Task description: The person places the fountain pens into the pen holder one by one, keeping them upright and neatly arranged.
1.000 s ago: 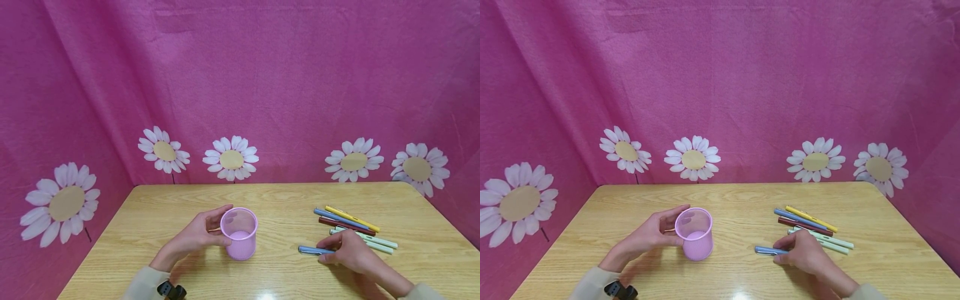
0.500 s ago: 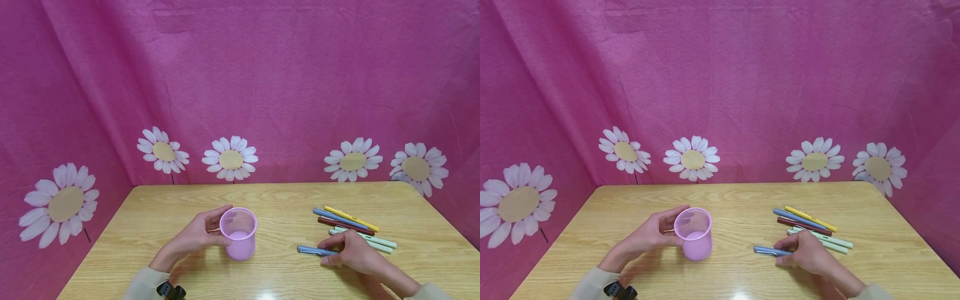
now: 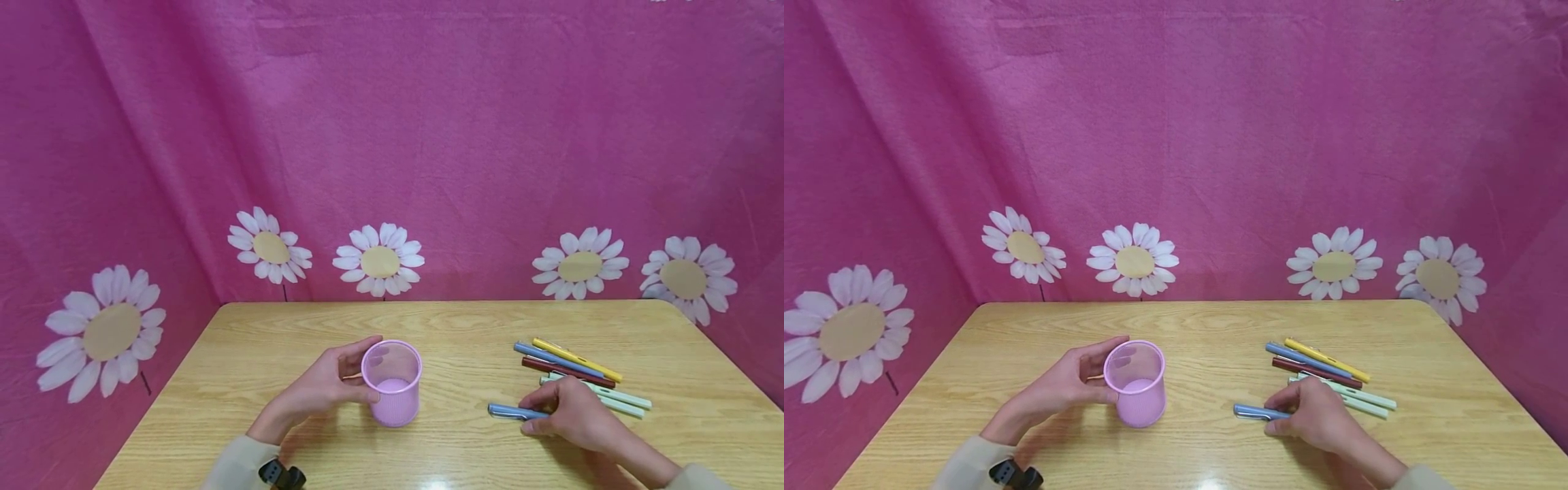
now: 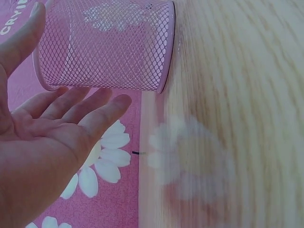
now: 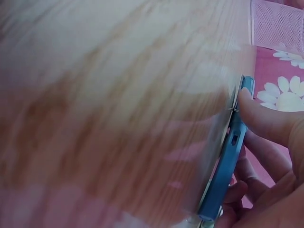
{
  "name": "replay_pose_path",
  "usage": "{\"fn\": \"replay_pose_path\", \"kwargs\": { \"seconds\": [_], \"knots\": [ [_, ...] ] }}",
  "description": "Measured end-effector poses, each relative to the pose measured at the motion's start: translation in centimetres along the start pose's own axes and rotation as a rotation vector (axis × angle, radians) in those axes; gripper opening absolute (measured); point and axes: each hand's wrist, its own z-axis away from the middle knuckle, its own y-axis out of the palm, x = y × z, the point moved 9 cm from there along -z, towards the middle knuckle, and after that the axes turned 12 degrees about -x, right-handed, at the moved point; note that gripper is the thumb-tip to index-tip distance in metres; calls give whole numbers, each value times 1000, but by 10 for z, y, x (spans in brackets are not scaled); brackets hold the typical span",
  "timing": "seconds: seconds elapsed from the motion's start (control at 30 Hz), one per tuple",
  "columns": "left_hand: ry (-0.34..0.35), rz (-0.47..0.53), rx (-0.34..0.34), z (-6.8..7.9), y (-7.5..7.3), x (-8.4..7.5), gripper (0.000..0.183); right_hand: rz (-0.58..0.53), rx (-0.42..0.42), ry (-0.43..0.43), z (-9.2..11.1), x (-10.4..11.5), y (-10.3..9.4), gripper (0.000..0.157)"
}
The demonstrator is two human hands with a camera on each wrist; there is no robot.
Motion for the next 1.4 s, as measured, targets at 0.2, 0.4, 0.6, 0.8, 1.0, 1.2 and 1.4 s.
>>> {"fn": "replay_pose_path", "kwargs": {
  "seconds": [0.2, 0.4, 0.6, 0.8, 1.0, 1.2, 1.4],
  "knots": [
    [-16, -6, -11, -1, 1, 0, 89, 7, -17, -12, 1, 2, 1, 24],
    [-24, -8, -19, -2, 1, 1, 90, 2, -26, -19, 0, 7, -1, 23],
    [-30, -11, -18, -2, 2, 2, 90, 36, -33, -15, -3, 17, -5, 21],
    [-43, -7, -28, -3, 2, 3, 90, 25, -33, -13, -6, 29, -11, 19],
    [-41, 17, -23, -3, 3, 1, 93, 1, -16, 46, -10, 35, -17, 19],
    [-34, 31, -17, -3, 4, 1, 93, -50, -21, 11, -13, 50, -21, 19],
    [-23, 44, -15, -4, 4, 1, 93, -69, -20, 33, -18, 63, -24, 18]
  ]
}}
